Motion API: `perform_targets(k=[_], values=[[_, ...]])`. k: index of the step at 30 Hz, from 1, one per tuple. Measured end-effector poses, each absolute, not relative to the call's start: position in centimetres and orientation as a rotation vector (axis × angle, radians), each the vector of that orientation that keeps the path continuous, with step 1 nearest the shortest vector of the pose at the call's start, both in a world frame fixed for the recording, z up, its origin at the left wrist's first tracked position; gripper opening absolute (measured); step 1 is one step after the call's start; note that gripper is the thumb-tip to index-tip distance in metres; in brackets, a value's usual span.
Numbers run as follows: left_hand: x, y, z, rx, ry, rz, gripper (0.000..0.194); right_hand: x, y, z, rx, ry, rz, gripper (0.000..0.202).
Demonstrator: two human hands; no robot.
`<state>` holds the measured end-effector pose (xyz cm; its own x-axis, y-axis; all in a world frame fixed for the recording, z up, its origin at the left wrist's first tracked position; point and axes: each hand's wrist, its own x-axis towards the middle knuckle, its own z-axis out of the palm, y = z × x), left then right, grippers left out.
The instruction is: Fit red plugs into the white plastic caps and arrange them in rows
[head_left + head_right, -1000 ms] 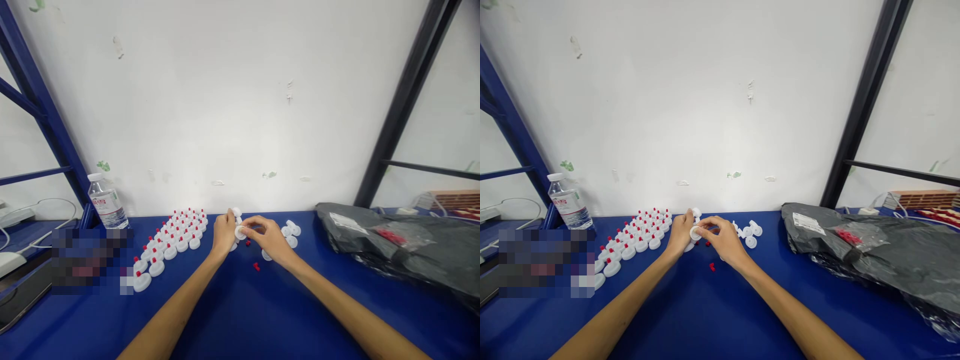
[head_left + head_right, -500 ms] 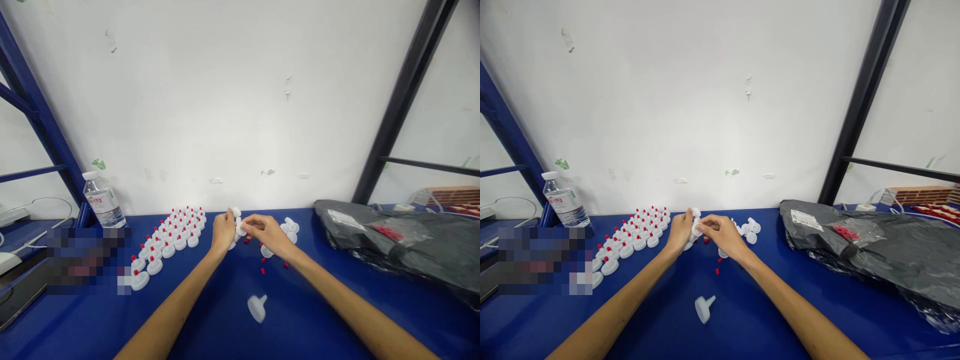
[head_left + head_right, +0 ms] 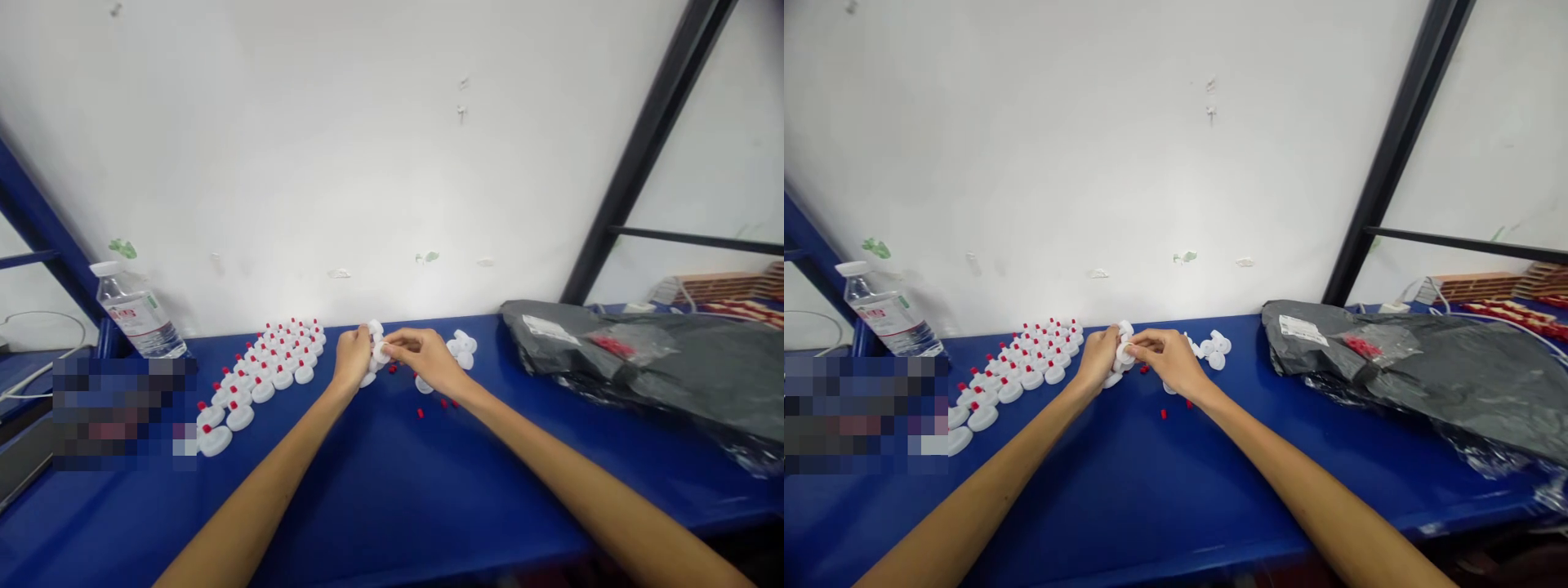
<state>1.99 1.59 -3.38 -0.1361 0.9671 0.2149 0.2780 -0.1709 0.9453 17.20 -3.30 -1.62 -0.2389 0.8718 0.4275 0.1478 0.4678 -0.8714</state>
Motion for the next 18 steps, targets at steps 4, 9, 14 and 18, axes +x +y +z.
perform_targets(k=[4, 9, 14, 18], values=[[2.2, 1.6, -3.2, 1.46, 1.449, 1.307, 0.04, 17.2, -3.2, -1.9, -0.915, -1.706, 0.783, 0.025], [2.4, 1.7, -2.6, 1.391, 1.394, 1.241, 0.041, 18.3, -3.0, -1.5, -0.957, -1.825, 0.633, 0.021], [2.1, 1.5, -2.1, 1.268, 1.318, 1.273, 0.039, 19.2, -3.0, -0.8, -0.953, -1.904, 0.512, 0.017], [1.9, 1.4, -2.1, 1.231, 1.275, 1.275, 0.038, 19.6, -2.9, -0.6, -0.989, -1.882, 0.537, 0.022]])
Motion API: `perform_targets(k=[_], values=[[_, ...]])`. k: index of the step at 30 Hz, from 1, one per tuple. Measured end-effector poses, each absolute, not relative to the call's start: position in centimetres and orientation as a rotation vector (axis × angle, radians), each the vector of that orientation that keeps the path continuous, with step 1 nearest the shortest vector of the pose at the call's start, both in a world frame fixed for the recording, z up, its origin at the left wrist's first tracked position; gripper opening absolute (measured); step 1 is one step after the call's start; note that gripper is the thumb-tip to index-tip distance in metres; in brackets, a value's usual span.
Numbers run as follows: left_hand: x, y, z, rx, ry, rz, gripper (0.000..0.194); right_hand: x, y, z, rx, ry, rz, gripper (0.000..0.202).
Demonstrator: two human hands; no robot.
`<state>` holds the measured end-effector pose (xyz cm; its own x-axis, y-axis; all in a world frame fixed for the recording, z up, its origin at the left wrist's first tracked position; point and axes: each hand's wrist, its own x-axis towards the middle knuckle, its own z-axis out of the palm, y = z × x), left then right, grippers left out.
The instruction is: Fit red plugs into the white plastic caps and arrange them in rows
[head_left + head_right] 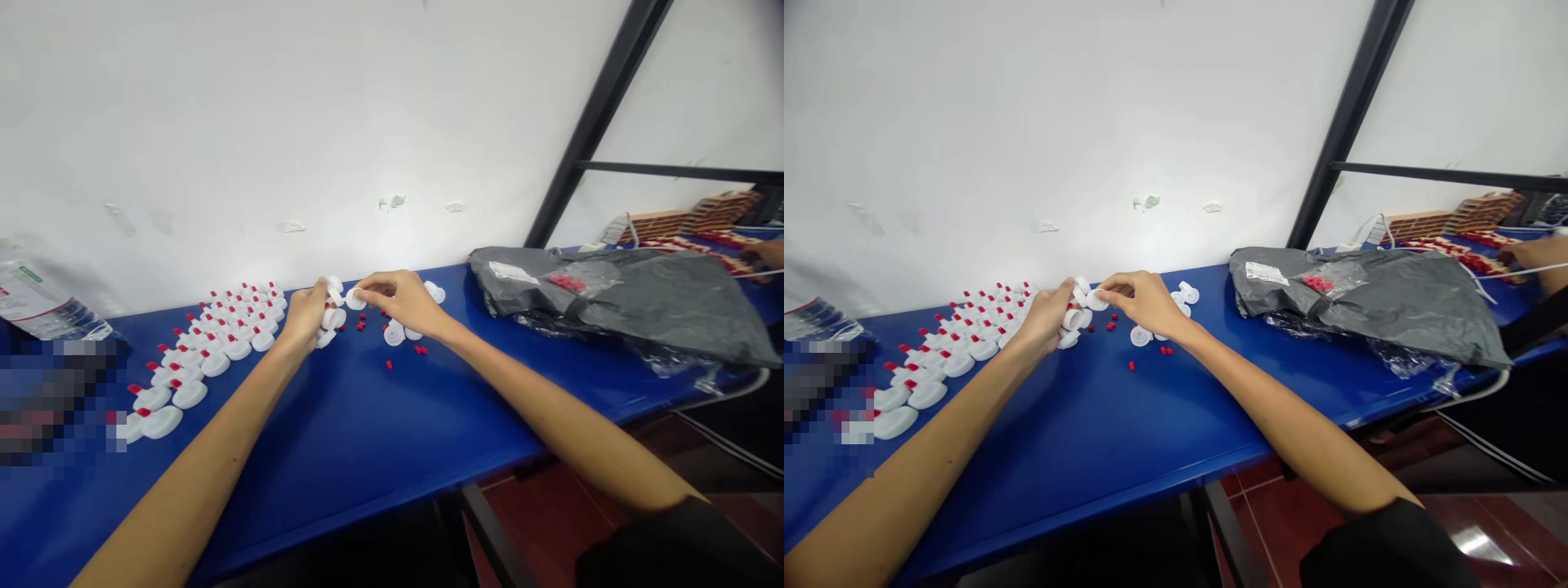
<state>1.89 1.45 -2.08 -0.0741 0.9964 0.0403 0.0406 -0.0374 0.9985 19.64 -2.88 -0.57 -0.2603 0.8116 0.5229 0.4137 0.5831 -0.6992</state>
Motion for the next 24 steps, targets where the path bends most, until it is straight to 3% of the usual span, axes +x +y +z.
perform_targets(k=[12, 15, 20, 24], values=[[1.9, 1.8, -2.1, 1.038, 1.248, 1.315, 0.027, 20.1, -2.2, -2.2, -1.227, -2.038, 0.17, 0.024], [1.9, 1.7, -2.3, 1.053, 1.207, 1.316, 0.028, 19.5, -2.9, -1.7, -1.146, -1.996, 0.233, 0.03], [2.1, 1.2, -2.3, 1.16, 1.143, 1.317, 0.035, 18.0, -4.1, -1.0, -1.025, -1.968, 0.452, 0.056], [2.4, 0.7, -2.2, 1.267, 1.105, 1.313, 0.045, 17.4, -4.4, -0.9, -0.984, -1.921, 0.55, 0.056]])
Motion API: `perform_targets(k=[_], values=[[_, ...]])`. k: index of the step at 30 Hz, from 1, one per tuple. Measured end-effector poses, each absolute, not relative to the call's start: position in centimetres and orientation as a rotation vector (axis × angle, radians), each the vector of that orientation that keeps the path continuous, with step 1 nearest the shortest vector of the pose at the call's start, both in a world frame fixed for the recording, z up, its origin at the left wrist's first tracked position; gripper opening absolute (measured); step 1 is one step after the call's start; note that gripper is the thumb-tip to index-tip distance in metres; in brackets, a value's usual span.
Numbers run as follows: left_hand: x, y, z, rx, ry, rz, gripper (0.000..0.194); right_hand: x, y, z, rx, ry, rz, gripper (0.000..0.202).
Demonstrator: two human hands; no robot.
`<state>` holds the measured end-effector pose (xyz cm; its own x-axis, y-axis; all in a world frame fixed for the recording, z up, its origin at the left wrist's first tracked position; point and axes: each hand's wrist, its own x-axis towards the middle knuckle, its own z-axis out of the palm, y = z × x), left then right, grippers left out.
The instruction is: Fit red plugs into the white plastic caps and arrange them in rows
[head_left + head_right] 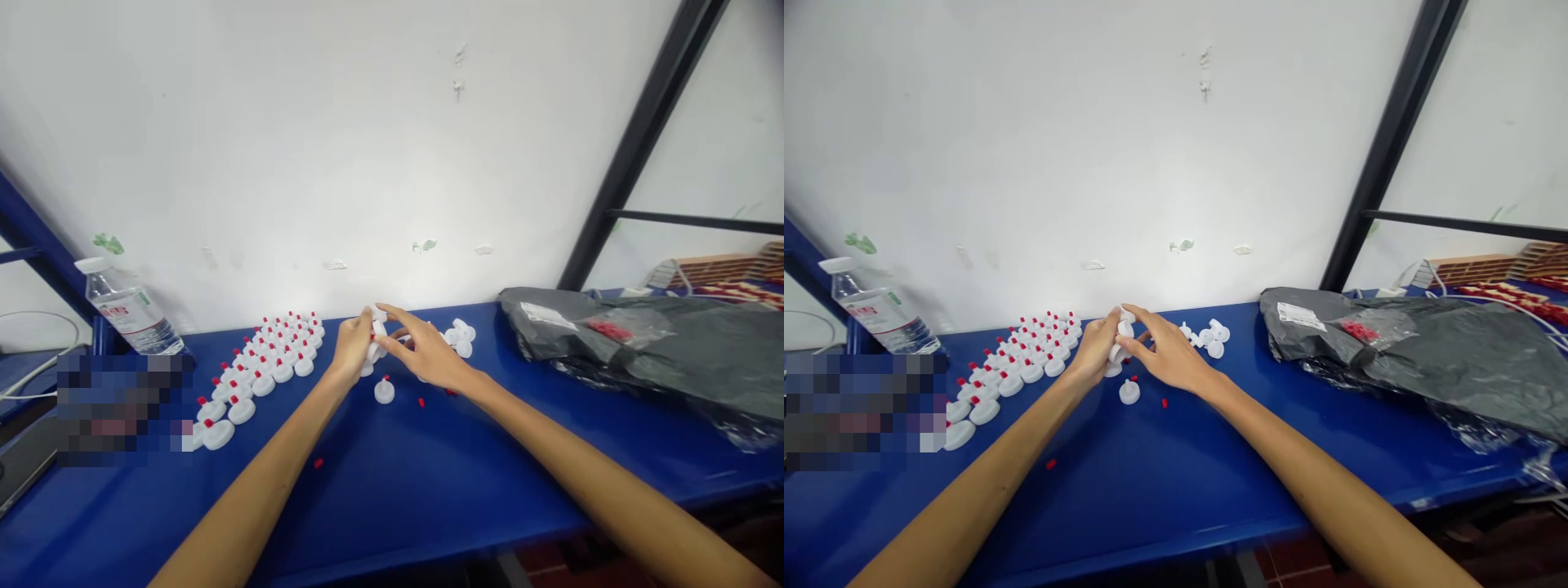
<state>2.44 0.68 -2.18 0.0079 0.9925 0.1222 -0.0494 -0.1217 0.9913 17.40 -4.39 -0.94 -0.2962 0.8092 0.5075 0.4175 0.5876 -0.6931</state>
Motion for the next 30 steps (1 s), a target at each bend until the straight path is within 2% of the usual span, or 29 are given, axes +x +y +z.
perform_targets(k=[5, 11, 16, 30], values=[[2.8, 0.2, -2.5, 1.306, 1.021, 1.253, 0.051, 17.3, -4.1, -1.1, -1.001, -1.849, 0.686, 0.051], [3.2, 0.0, -2.7, 1.328, 0.986, 1.267, 0.056, 17.4, -3.2, -1.7, -0.972, -1.693, 0.787, 0.037], [3.4, 0.1, -2.9, 1.267, 1.022, 1.354, 0.058, 17.3, -3.3, -1.5, -0.974, -1.652, 0.802, 0.036], [1.9, 0.9, -2.8, 1.12, 1.028, 1.365, 0.045, 18.5, -3.5, -0.5, -1.011, -1.622, 0.734, 0.033]])
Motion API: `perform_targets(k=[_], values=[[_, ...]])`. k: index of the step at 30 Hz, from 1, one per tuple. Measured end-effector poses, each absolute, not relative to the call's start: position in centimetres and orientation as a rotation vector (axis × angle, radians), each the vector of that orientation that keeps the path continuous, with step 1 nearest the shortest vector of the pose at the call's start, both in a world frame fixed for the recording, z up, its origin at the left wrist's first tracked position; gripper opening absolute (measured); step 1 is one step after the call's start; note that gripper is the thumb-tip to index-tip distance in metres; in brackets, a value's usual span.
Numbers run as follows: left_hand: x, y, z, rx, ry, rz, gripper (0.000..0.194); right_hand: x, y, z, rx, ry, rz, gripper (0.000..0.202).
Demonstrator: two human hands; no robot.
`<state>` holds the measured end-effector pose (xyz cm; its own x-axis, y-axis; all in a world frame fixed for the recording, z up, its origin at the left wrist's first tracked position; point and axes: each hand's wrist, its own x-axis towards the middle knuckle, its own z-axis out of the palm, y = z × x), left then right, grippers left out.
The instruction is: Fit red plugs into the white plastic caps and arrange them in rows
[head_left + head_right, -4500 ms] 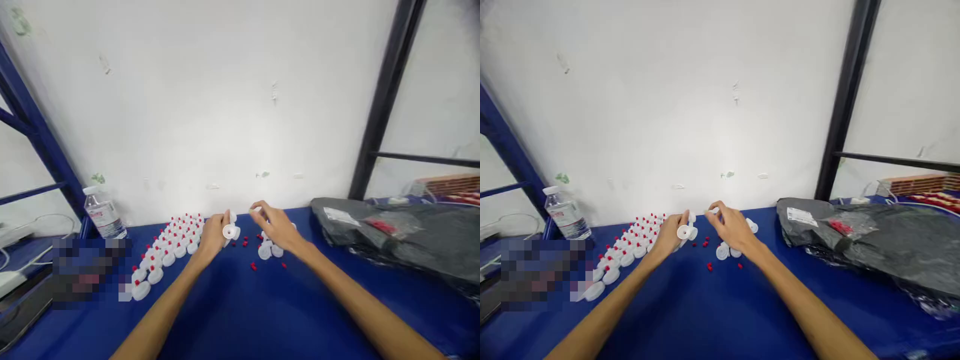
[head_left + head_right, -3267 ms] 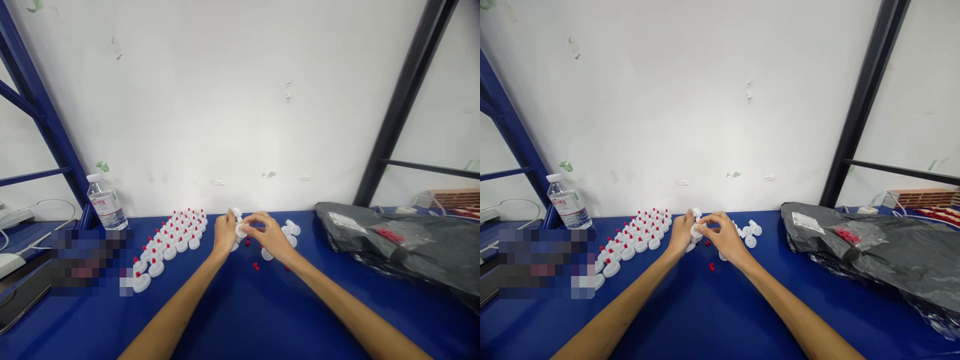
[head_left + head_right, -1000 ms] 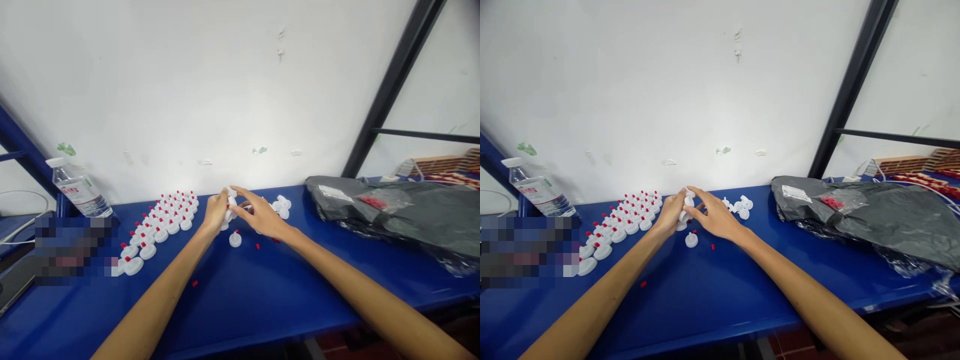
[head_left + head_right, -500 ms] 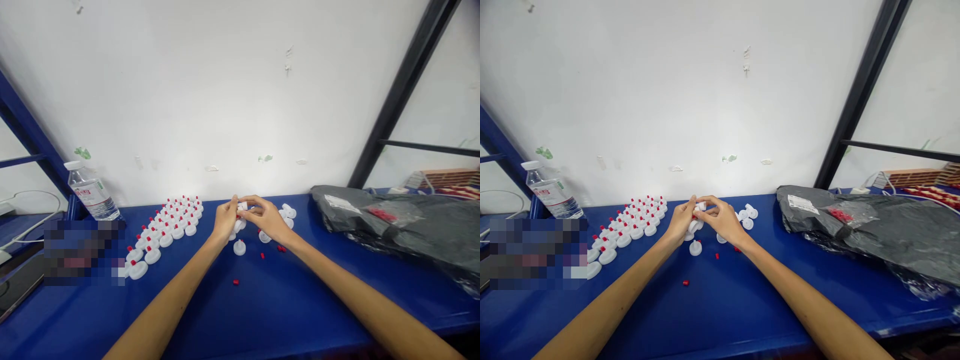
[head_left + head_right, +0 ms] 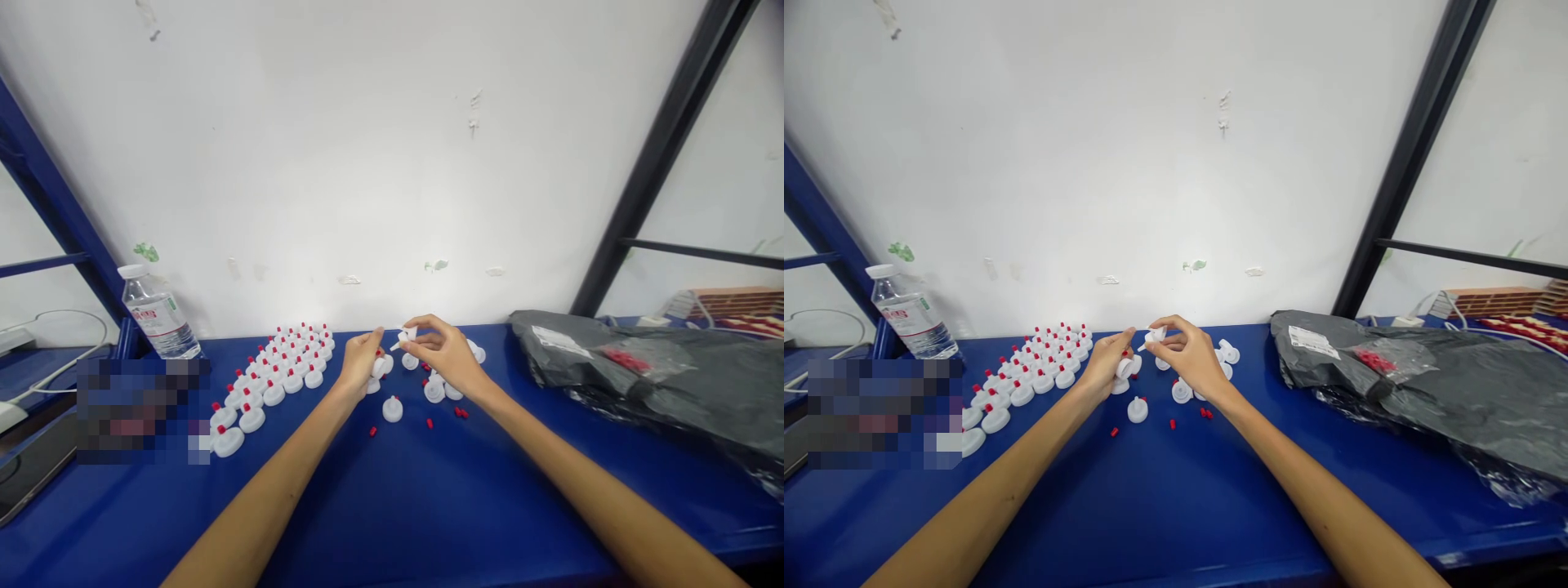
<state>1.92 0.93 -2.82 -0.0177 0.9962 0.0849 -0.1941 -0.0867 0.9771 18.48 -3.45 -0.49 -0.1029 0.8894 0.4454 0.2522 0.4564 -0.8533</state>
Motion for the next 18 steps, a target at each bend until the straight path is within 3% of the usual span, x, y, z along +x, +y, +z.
perform_targets(k=[6, 14, 18], values=[[1.3, 1.1, -2.2, 0.973, 0.99, 1.318, 0.042, 19.4, -3.3, -0.5, -1.067, -1.937, 0.591, 0.025], [1.4, 1.0, -2.0, 0.797, 0.87, 1.204, 0.045, 19.5, -3.9, -1.1, -1.172, -2.341, 0.108, 0.035], [1.8, 0.6, -1.8, 0.743, 0.806, 1.197, 0.046, 18.3, -4.5, -0.7, -1.225, -2.126, 0.282, 0.051]])
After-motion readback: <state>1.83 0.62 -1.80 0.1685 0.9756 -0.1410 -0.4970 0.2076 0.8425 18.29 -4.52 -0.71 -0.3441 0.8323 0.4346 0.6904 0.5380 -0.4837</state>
